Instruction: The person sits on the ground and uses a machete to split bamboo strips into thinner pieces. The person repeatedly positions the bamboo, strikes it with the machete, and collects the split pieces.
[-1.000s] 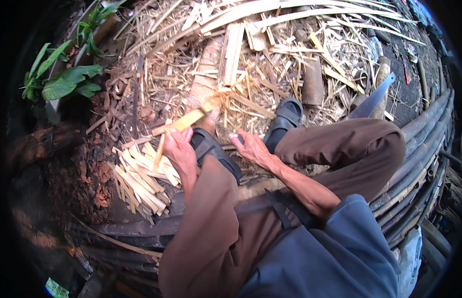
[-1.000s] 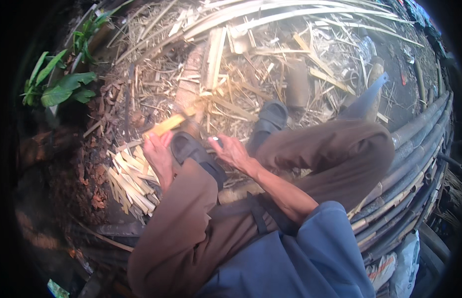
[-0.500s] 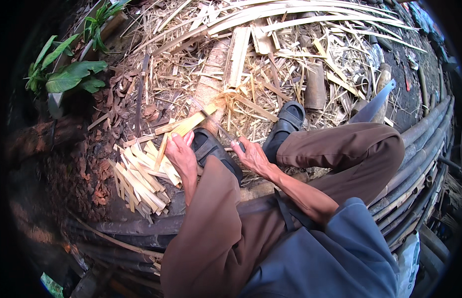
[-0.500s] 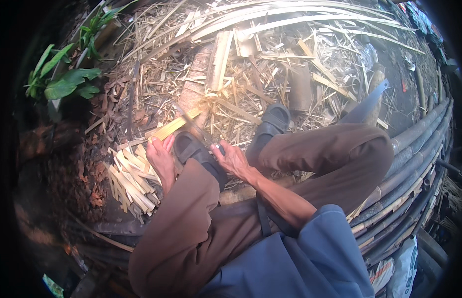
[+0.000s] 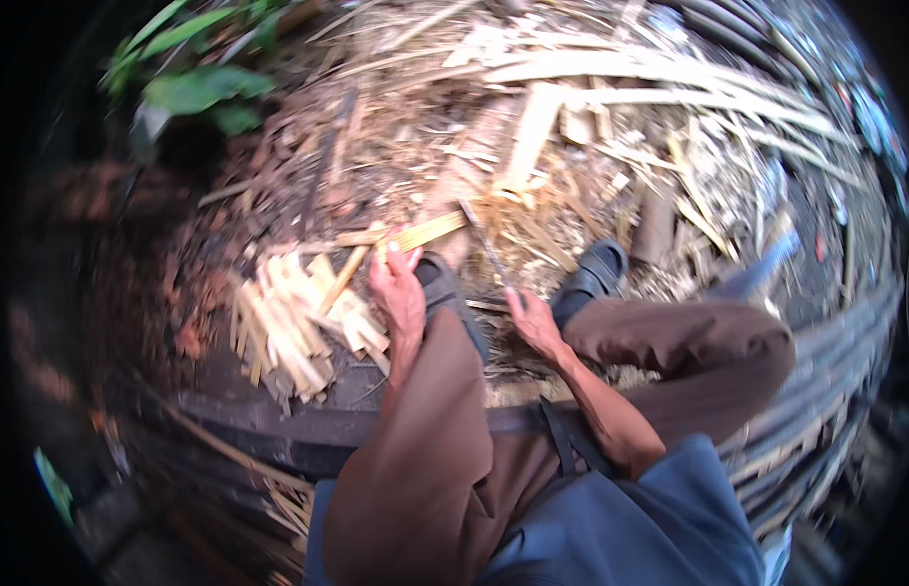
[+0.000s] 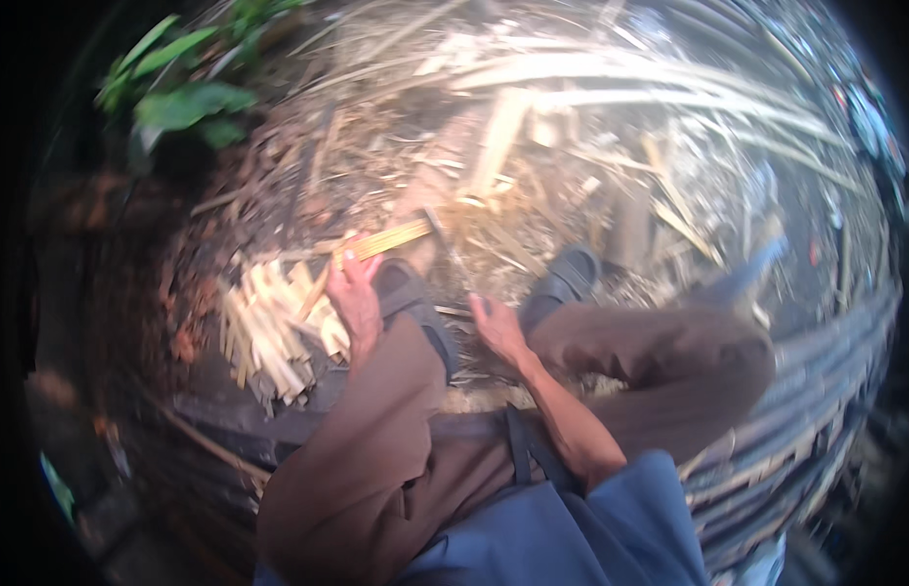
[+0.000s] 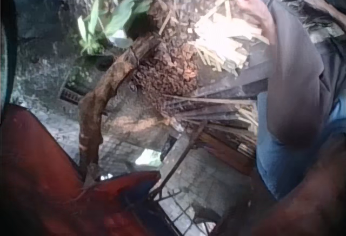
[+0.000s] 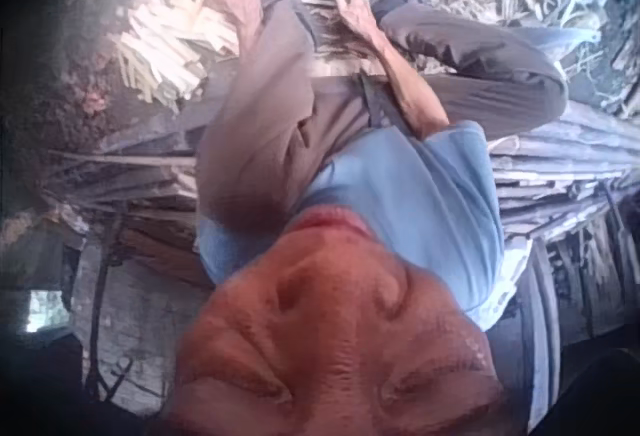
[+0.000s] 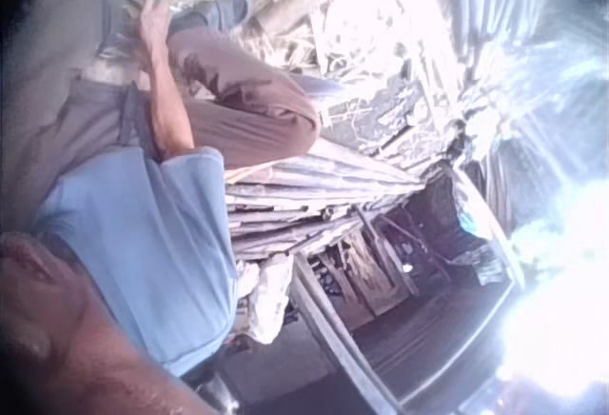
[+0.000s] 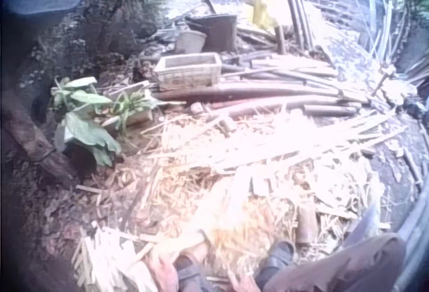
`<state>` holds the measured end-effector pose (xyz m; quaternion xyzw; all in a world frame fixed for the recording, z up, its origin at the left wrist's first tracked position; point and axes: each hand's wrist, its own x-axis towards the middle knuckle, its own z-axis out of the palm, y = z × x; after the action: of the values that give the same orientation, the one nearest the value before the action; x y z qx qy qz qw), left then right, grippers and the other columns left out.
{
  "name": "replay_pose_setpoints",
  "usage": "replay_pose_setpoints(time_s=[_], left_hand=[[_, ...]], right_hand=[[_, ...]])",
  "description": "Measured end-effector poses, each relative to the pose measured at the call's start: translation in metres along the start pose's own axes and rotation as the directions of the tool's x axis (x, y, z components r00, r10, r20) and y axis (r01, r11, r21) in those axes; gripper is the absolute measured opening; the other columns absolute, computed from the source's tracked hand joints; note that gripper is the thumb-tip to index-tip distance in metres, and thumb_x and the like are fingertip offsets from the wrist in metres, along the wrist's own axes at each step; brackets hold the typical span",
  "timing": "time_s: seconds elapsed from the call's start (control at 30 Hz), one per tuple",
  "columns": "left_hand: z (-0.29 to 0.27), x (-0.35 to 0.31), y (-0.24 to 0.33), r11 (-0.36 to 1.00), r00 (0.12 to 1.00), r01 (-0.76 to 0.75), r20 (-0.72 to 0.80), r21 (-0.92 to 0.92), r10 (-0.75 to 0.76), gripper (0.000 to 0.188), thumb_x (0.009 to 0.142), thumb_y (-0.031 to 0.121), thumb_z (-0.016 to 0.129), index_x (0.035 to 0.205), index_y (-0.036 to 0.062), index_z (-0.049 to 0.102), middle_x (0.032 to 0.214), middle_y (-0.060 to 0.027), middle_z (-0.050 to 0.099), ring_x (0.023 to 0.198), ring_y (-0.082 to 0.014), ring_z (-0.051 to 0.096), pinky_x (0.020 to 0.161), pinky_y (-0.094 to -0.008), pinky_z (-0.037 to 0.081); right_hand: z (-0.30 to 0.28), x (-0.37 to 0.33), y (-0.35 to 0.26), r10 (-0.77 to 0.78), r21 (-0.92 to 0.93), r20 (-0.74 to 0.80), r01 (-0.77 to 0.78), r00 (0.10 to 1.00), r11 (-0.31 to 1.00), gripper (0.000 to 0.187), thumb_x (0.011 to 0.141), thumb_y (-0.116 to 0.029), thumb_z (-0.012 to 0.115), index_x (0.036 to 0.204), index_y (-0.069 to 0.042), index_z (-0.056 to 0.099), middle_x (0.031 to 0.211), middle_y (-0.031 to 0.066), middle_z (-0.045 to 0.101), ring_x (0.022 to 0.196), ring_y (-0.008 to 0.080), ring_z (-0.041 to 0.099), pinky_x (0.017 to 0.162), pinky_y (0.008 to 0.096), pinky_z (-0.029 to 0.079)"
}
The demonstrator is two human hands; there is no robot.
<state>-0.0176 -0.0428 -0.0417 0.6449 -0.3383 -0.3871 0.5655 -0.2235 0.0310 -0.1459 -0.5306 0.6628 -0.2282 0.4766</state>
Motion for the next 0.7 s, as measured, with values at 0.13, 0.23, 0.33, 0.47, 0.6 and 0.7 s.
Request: replay_pose_setpoints(time_s=[0.13,0.23,0.33,0.47,0.6,0.7], left_hand=[[-0.055,0.022,0.032,0.998,0.975,-0.063,-0.214,-0.006,0.060,0.036,0.106,0.022,0.042,0.119,-0.0093,0.054,0.111,-0.0226,0.065,0.095,-0.0273,0.069,0.086,-0.0343,0.059],[-0.149,0.027,0.027,0.996,0.852,-0.065,-0.522,-0.068,0.019,0.045,0.105,0.024,0.044,0.124,-0.0161,0.039,0.111,-0.0309,0.063,0.099,-0.0335,0.068,0.093,-0.0377,0.056],[-0.232,0.008,-0.017,0.999,0.738,-0.029,-0.673,0.029,0.041,0.056,0.102,0.030,0.050,0.135,-0.0111,0.032,0.133,-0.0285,0.048,0.122,-0.0307,0.053,0.105,-0.0399,0.044],[-0.233,0.000,-0.073,0.661,0.682,0.256,-0.616,0.706,0.394,0.050,0.097,0.021,0.060,0.134,-0.0046,0.040,0.132,-0.0209,0.050,0.116,-0.0260,0.055,0.098,-0.0374,0.046],[-0.111,0.041,-0.066,0.809,0.988,0.057,-0.148,0.585,0.038,0.041,0.097,0.017,0.059,0.134,0.0036,0.051,0.099,-0.0114,0.067,0.085,-0.0194,0.064,0.069,-0.0327,0.052],[-0.060,0.082,-0.074,0.656,1.000,0.022,-0.018,0.754,-0.013,0.045,0.098,0.036,0.052,0.135,0.0105,0.050,0.078,-0.0193,0.068,0.076,-0.0366,0.067,0.073,-0.0455,0.051]], right_hand=[[-0.003,0.002,0.006,0.111,-0.019,-0.029,-0.111,0.993,0.994,0.048,0.101,-0.043,0.045,0.096,0.003,0.059,0.069,0.0146,0.053,0.068,0.0214,0.048,0.066,0.0384,0.043],[-0.013,0.002,-0.024,0.286,-0.005,0.157,-0.289,0.945,0.957,0.052,0.101,-0.044,0.044,0.106,0.005,0.059,0.089,0.0316,0.062,0.088,0.0420,0.063,0.080,0.0469,0.046],[-0.008,-0.003,-0.023,0.197,-0.007,0.112,-0.198,0.974,0.980,0.053,0.101,-0.044,0.044,0.105,0.006,0.059,0.085,0.0317,0.061,0.085,0.0430,0.062,0.079,0.0477,0.045],[-0.011,-0.001,-0.020,0.188,-0.041,0.111,-0.185,0.976,0.982,0.053,0.101,-0.044,0.044,0.105,0.006,0.058,0.080,0.0308,0.060,0.078,0.0452,0.058,0.077,0.0486,0.045],[-0.018,0.003,-0.021,0.224,-0.029,0.099,-0.222,0.969,0.974,0.049,0.101,-0.043,0.046,0.100,0.005,0.058,0.072,0.0225,0.058,0.069,0.0311,0.057,0.070,0.0436,0.046],[-0.015,0.002,-0.019,0.221,-0.015,0.098,-0.221,0.970,0.975,0.048,0.101,-0.043,0.046,0.107,0.004,0.059,0.073,0.0218,0.059,0.070,0.0282,0.059,0.069,0.0419,0.046]])
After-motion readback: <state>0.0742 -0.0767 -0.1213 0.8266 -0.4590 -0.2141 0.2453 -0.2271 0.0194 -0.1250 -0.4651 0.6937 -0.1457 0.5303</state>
